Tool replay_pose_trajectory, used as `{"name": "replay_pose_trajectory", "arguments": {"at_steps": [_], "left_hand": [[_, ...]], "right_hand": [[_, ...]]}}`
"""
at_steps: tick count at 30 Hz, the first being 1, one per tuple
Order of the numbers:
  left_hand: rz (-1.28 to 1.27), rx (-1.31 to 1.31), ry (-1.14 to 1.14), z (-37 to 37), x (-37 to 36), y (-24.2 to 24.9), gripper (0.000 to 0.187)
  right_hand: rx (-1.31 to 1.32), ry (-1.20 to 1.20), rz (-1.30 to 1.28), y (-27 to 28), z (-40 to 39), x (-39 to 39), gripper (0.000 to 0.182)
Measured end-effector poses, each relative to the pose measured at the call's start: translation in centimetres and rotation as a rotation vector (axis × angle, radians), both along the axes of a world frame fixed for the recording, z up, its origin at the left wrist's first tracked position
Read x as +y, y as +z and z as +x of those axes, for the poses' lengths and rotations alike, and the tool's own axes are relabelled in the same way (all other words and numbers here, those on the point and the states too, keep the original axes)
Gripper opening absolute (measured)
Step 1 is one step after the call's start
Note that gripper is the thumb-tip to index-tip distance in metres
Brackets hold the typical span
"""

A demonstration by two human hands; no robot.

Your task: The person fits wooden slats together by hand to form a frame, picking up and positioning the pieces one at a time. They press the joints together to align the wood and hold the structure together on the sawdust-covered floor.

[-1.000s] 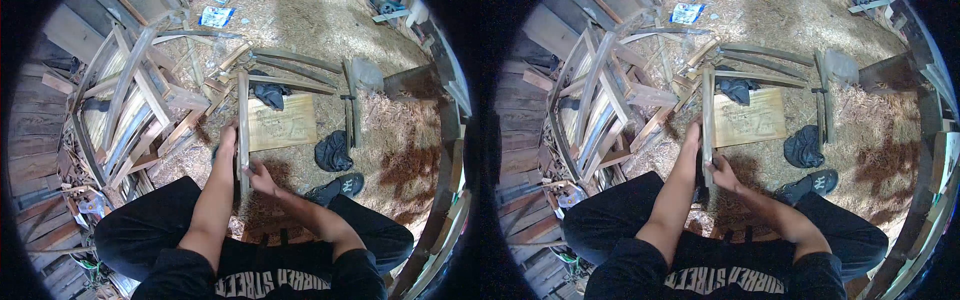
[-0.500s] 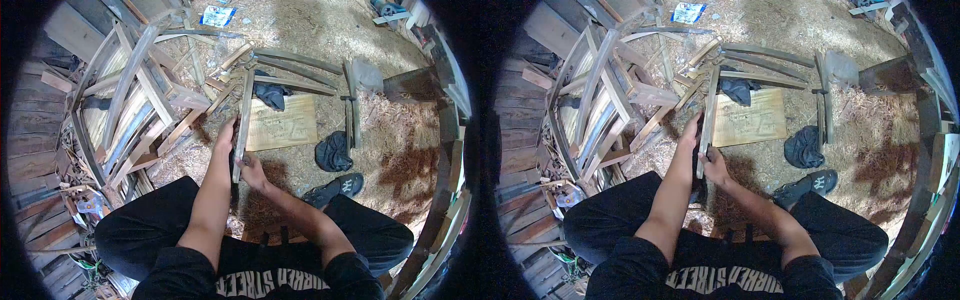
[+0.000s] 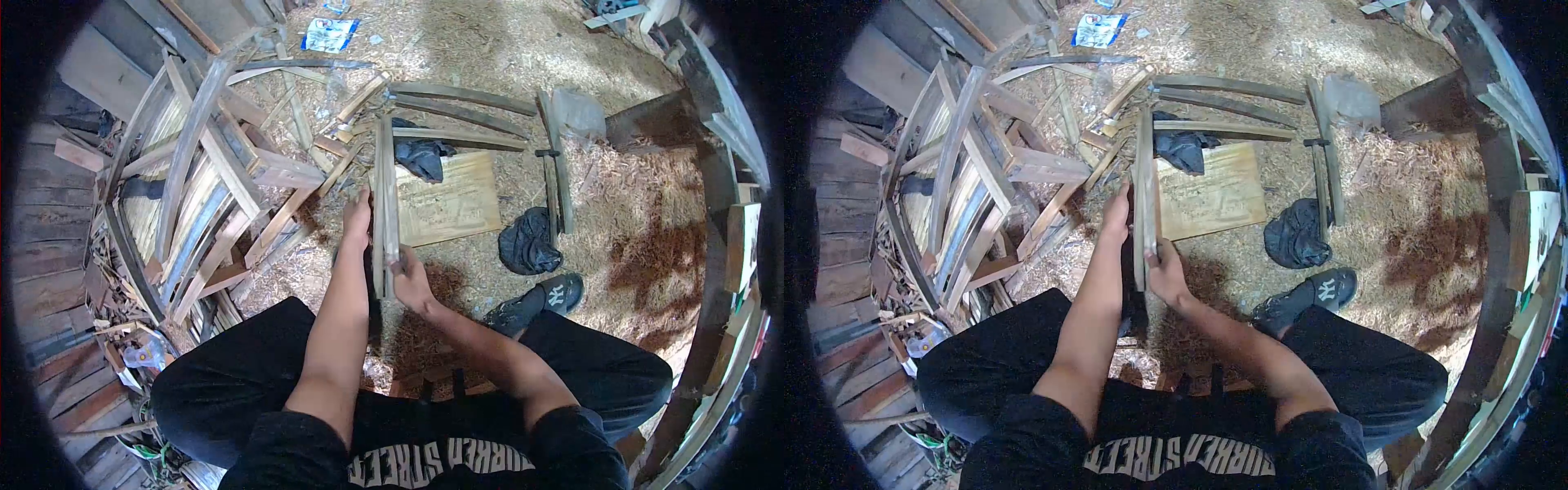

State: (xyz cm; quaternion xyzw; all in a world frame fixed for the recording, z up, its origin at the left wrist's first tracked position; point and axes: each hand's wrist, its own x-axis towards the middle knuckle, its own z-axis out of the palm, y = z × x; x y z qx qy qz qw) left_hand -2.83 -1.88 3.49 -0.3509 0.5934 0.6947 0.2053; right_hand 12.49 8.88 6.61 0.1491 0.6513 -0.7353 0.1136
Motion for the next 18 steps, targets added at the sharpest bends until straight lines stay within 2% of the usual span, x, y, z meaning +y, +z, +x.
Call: {"name": "replay_pose_trajectory", "arguments": {"at_steps": [2,3,4,6,8,9,10,11,12,14,16,17,18], "left_hand": [[-0.392,0.17,-0.111,0.0,1.3,1.2,0.044],[-0.458,0.204,-0.183,-0.5,1.2,-0.2,0.047],[-0.451,0.206,-0.184,-0.6,1.6,-1.0,0.047],[-0.756,0.305,-0.232,-0.8,2.5,-2.0,0.049],[-0.788,0.387,-0.252,-0.7,3.5,-0.3,0.052],[-0.912,0.391,-0.261,-0.7,4.4,1.7,0.053],[-1.034,0.396,-0.269,-0.8,5.2,2.6,0.055],[-1.122,0.43,-0.241,-1.2,6.0,3.0,0.047],[-1.116,0.437,-0.25,-1.9,6.4,2.4,0.047],[-1.304,0.796,-0.385,-3.9,6.7,0.7,0.043],[-1.23,0.905,-0.462,-6.1,8.0,1.9,0.04],[-1.189,1.034,-0.503,-7.2,8.9,1.9,0.039],[-1.142,1.159,-0.541,-8.1,9.7,2.0,0.039]], "right_hand": [[-0.212,-0.142,-0.056,-0.7,0.1,1.8,0.038],[-0.127,-0.182,0.029,-2.9,0.4,2.8,0.035],[-0.125,-0.184,0.036,-1.5,0.1,4.1,0.035],[-0.179,-0.329,0.113,1.3,-0.5,7.1,0.033],[0.008,-0.42,0.492,-5.2,0.1,10.4,0.036],[-0.068,-0.462,0.356,-8.1,0.8,12.4,0.038],[-0.068,-0.471,0.36,-6.9,0.9,13.1,0.038],[-0.031,-0.534,0.5,-5.6,1.1,14.0,0.034],[0.005,-0.596,0.64,-4.6,1.3,14.7,0.03],[0.053,-0.633,0.666,-5.5,2.3,16.2,0.031],[-0.158,-0.661,0.398,-5.5,3.1,17.1,0.034],[-0.056,-0.741,0.617,-5.8,3.0,16.9,0.036],[-0.062,-0.745,0.616,-5.9,3.3,17.2,0.036]]}}
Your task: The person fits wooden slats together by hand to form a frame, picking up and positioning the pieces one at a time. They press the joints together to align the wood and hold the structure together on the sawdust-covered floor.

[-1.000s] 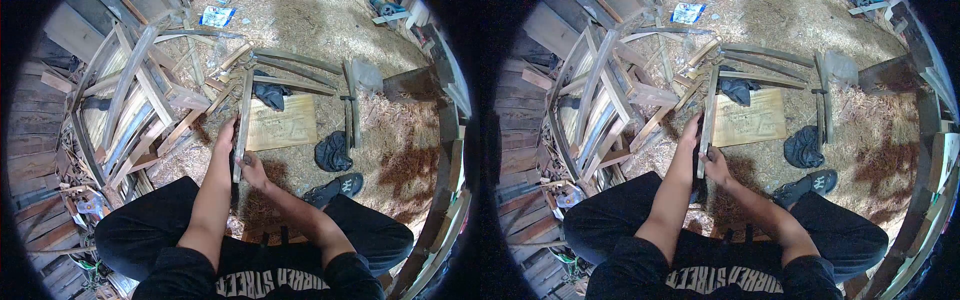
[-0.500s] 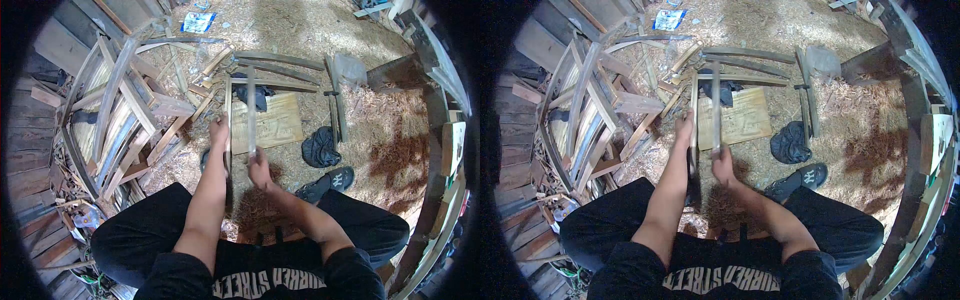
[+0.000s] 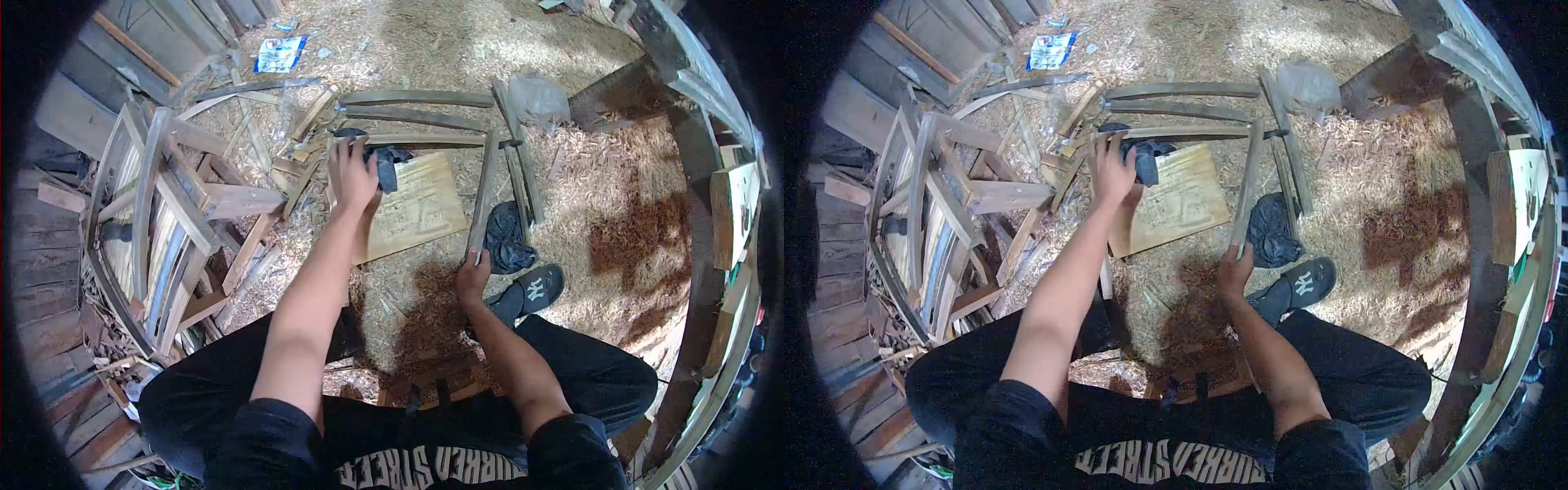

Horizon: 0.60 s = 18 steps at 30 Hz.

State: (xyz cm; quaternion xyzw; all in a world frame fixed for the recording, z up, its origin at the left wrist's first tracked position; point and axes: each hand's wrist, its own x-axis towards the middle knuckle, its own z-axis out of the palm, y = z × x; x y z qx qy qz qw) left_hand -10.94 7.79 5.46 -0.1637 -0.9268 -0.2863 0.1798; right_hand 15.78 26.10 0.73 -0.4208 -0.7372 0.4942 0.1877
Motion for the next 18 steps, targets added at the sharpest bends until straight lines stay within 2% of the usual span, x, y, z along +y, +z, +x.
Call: {"name": "replay_pose_trajectory", "arguments": {"at_steps": [2,4,5,8,9,10,12,13,18], "left_hand": [[-0.029,-0.06,-0.083,-1.5,1.7,0.7,0.044],[-0.225,-0.032,-0.212,-3.2,3.1,0.1,0.05],[-0.34,-0.078,-0.219,-4.1,3.6,-0.3,0.054],[-0.459,-0.171,-0.24,-5.7,4.2,-2.0,0.056],[-0.478,-0.321,-0.257,-6.3,4.4,-1.9,0.056],[-0.482,-0.321,-0.263,-6.5,4.4,-1.8,0.056],[-0.379,-0.642,-0.262,-6.8,4.4,-1.0,0.054],[-0.427,-0.525,-0.235,-6.1,4.5,-0.5,0.049],[-0.488,-0.402,-0.257,-5.3,3.7,1.4,0.035]], "right_hand": [[-0.06,0.08,-0.061,0.0,0.7,1.0,0.039],[-0.033,0.11,-0.061,-1.6,1.5,2.0,0.04],[-0.001,0.142,-0.057,-2.5,1.9,2.5,0.041],[-0.038,0.207,-0.109,-1.0,2.4,3.7,0.039],[-0.038,0.202,-0.112,-1.2,2.4,4.1,0.039],[-0.007,0.19,-0.081,-1.5,2.4,4.4,0.04],[0.024,0.173,-0.055,-1.5,2.8,4.7,0.042],[0.025,0.174,-0.041,-1.3,2.9,4.9,0.041],[-0.047,0.191,-0.038,-1.1,3.0,7.0,0.039]]}}
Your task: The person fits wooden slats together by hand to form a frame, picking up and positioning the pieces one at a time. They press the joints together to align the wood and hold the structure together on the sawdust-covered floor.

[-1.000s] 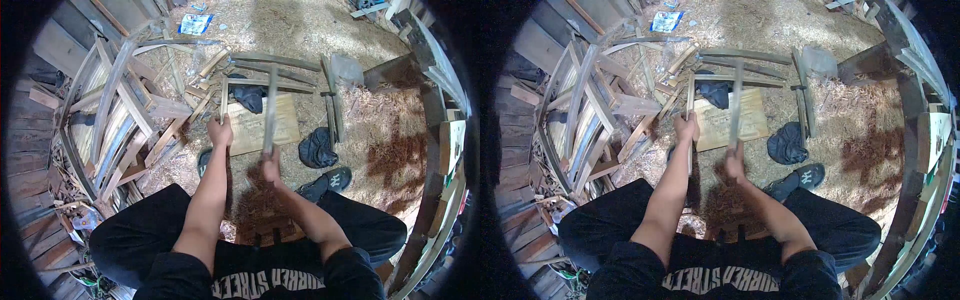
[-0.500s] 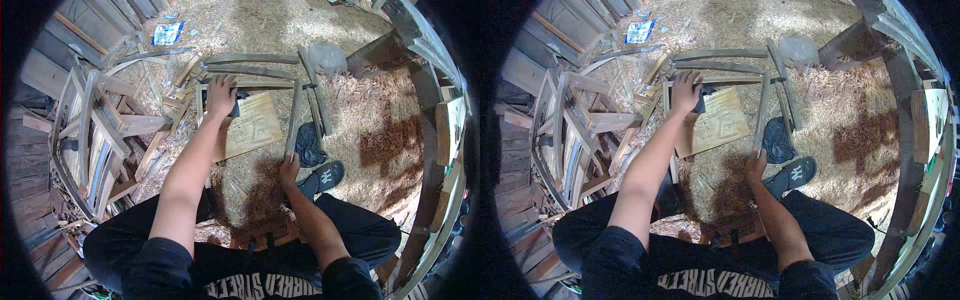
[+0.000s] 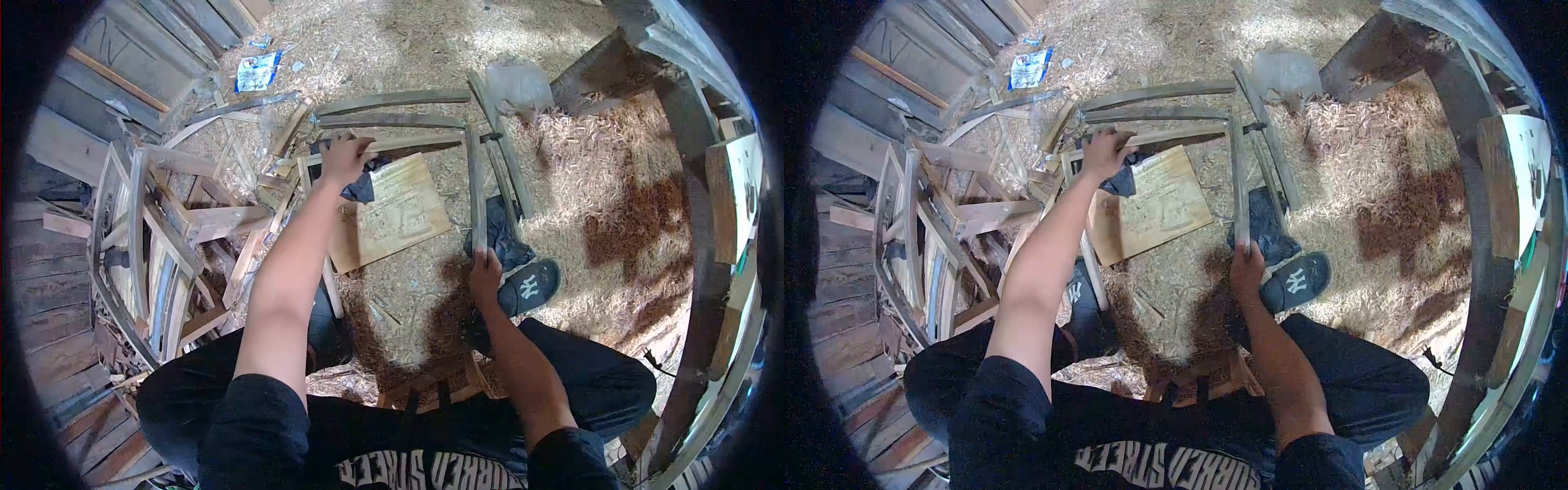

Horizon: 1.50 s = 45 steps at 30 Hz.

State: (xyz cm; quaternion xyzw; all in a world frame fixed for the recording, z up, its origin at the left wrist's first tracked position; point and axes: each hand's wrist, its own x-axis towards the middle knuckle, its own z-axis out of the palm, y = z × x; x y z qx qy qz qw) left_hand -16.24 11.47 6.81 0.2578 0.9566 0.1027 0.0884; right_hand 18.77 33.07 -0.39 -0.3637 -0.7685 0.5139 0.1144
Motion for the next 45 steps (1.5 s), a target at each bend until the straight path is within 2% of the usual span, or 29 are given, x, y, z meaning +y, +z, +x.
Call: {"name": "replay_pose_trajectory", "arguments": {"at_steps": [3,5,9,11,12,13,15,17,19,22,24,26,28,29,30,32,33,34,36,38,40,41,45], "left_hand": [[0.138,-0.067,0.03,-0.5,-1.6,0.5,0.037],[0.3,-0.065,-0.047,-1.1,-3.1,0.1,0.037],[0.37,-0.003,0.024,0.3,-3.8,5.2,0.037],[0.692,-0.052,0.083,0.3,-4.7,6.2,0.041],[0.693,-0.039,0.086,0.5,-5.0,7.3,0.041],[0.76,0.008,0.128,0.9,-5.1,8.9,0.043],[0.942,0.02,0.248,1.8,-5.0,11.8,0.05],[1.008,0.095,0.284,2.1,-5.5,12.7,0.05],[1.136,0.11,0.325,3.6,-5.8,14.2,0.049],[1.205,0.203,0.292,5.9,-5.8,13.2,0.048],[1.214,0.146,0.281,7.5,-6.3,12.3,0.048],[1.07,-0.105,0.378,9.1,-6.7,11.2,0.049],[1.085,-0.051,0.343,10.0,-6.9,6.8,0.049],[1.089,-0.004,0.305,10.3,-7.0,5.7,0.049],[1.087,0.003,0.31,10.8,-7.1,6.0,0.049],[1.141,-0.039,0.511,12.5,-6.6,8.0,0.043],[1.158,0.004,0.597,13.3,-5.9,10.6,0.048],[1.152,0.005,0.605,13.7,-5.4,11.4,0.048],[1.218,0.369,0.543,13.9,-4.5,12.0,0.051],[1.29,0.315,0.564,13.9,-4.0,12.8,0.047],[1.317,0.149,0.534,13.4,-4.1,13.0,0.044],[1.32,0.261,0.511,13.4,-3.9,13.4,0.038],[1.287,0.249,0.553,13.8,-4.3,16.2,0.031]], "right_hand": [[0.013,-0.016,0.007,1.6,-0.5,0.9,0.037],[-0.099,0.041,0.105,2.6,-0.6,2.0,0.034],[-0.097,0.151,0.197,6.5,-1.5,3.7,0.04],[-0.049,0.174,0.232,8.1,-1.9,5.3,0.042],[-0.007,0.19,0.264,9.2,-2.3,6.0,0.044],[-0.024,0.234,0.174,11.1,-2.7,7.0,0.045],[-0.042,0.271,0.184,14.1,-3.4,9.1,0.044],[-0.059,0.307,0.198,17.4,-4.2,11.3,0.043],[-0.018,0.394,0.372,21.3,-4.7,12.9,0.042],[-0.054,0.512,0.395,28.3,-6.1,14.4,0.038],[-0.015,0.562,0.45,30.8,-6.4,15.4,0.037],[0.025,0.611,0.508,32.1,-6.8,15.7,0.036],[0.006,0.589,0.445,32.8,-6.9,15.8,0.036],[0.111,0.661,0.482,32.3,-7.4,16.3,0.037],[0.116,0.667,0.48,32.7,-7.8,15.8,0.037],[-0.017,0.644,0.404,34.7,-8.5,13.9,0.036],[-0.045,0.673,0.391,35.6,-8.9,13.0,0.038],[-0.047,0.68,0.384,35.1,-9.5,12.9,0.038],[0.006,0.71,0.447,34.7,-10.5,12.3,0.038],[0.073,0.703,0.459,35.6,-11.0,11.1,0.036],[0.135,0.85,0.44,36.8,-12.5,10.0,0.034],[-0.041,0.858,0.46,38.9,-12.8,9.5,0.033],[0.103,0.938,0.531,39.6,-14.2,8.1,0.032]]}}
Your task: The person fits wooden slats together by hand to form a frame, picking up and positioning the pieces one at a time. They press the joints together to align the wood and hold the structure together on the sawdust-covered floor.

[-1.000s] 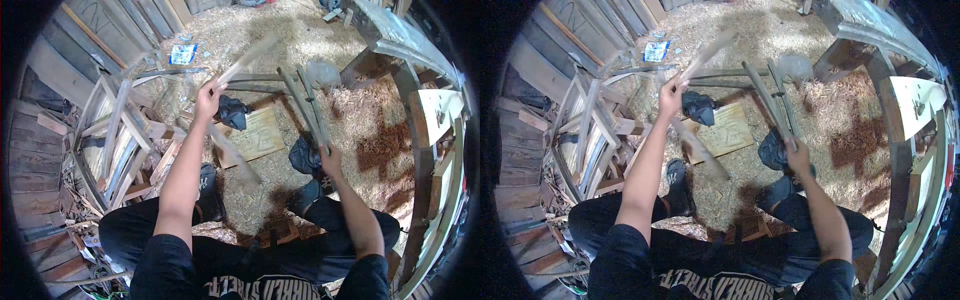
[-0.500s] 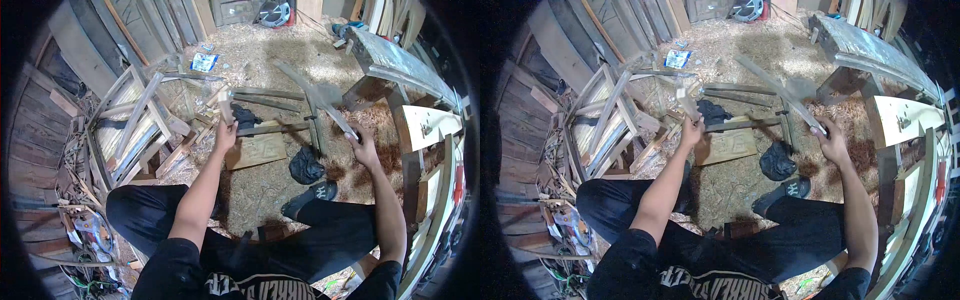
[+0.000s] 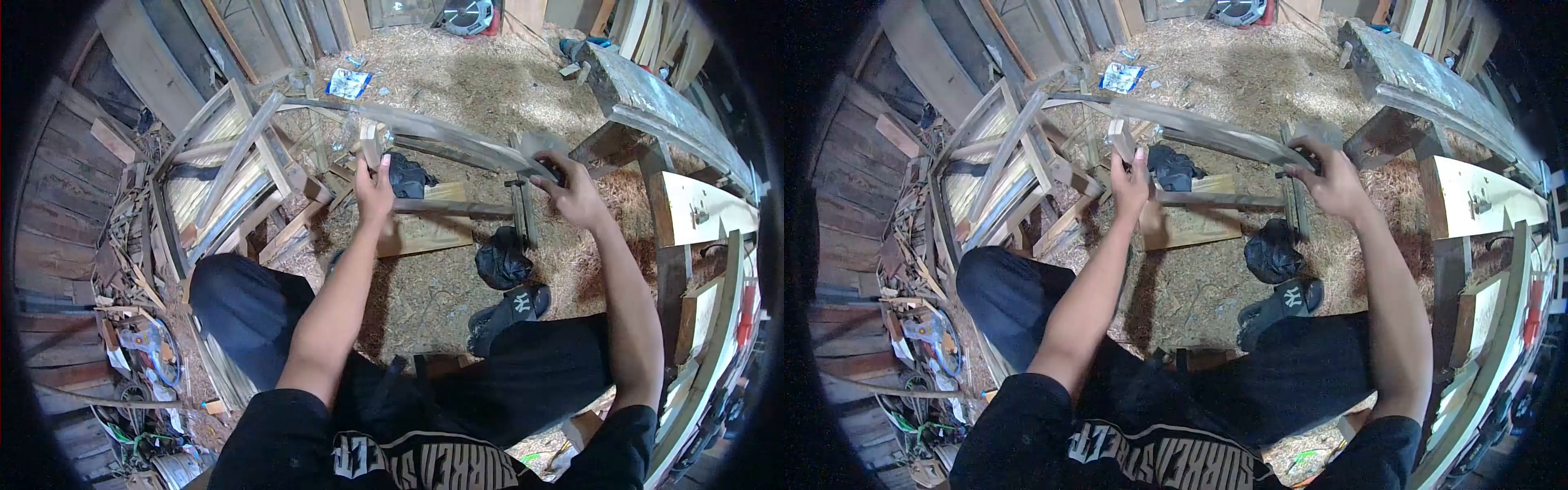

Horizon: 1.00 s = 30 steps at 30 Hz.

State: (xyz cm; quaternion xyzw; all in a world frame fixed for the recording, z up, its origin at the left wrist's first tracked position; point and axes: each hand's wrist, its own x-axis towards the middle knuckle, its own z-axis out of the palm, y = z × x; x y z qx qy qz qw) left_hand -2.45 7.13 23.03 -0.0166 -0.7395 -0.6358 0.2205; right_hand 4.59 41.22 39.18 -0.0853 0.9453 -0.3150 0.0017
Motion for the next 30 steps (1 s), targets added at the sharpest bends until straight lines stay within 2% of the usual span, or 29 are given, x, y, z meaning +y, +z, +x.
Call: {"name": "replay_pose_trajectory", "arguments": {"at_steps": [1,4,5,6,7,8,14,19,23,25,30], "left_hand": [[0.003,-0.001,0.008,0.0,-0.4,-0.1,0.031],[-0.336,-0.247,-0.081,-0.2,-2.2,-0.5,0.039],[-0.341,-0.244,-0.083,-0.1,-2.7,-0.8,0.039],[-0.241,-0.177,-0.129,0.4,-3.0,-0.9,0.041],[-0.135,-0.109,-0.171,0.6,-3.0,-0.8,0.042],[-0.146,-0.107,-0.178,0.3,-3.2,-1.6,0.04],[-0.002,-0.082,-0.223,0.5,-2.2,-1.2,0.035],[0.154,0.043,-0.232,-0.6,-1.5,-1.3,0.04],[0.177,0.066,-0.19,-1.1,-1.5,-0.1,0.045],[0.142,0.068,-0.275,-1.3,-1.8,0.1,0.049],[0.202,0.127,-0.245,-0.7,-1.3,0.6,0.048]], "right_hand": [[0.015,0.007,-0.041,-0.7,-0.3,-0.3,0.034],[0.021,0.009,-0.104,-1.3,-0.6,-1.2,0.036],[0.005,0.014,-0.111,-1.3,-0.7,-1.5,0.035],[0.002,0.014,-0.111,-1.1,-0.7,-1.7,0.035],[0.036,0.03,0.015,-0.8,-0.8,-1.9,0.035],[0.069,0.046,0.141,-0.5,-1.0,-2.0,0.034],[0.249,0.146,0.232,0.7,-1.7,-2.0,0.038],[0.261,0.185,0.199,0.1,-2.3,-1.0,0.043],[0.204,0.148,0.147,-0.5,-1.9,-0.9,0.045],[0.173,0.138,0.13,-0.7,-2.0,-0.5,0.045],[0.092,0.1,0.055,-0.1,-1.7,-0.3,0.045]]}}
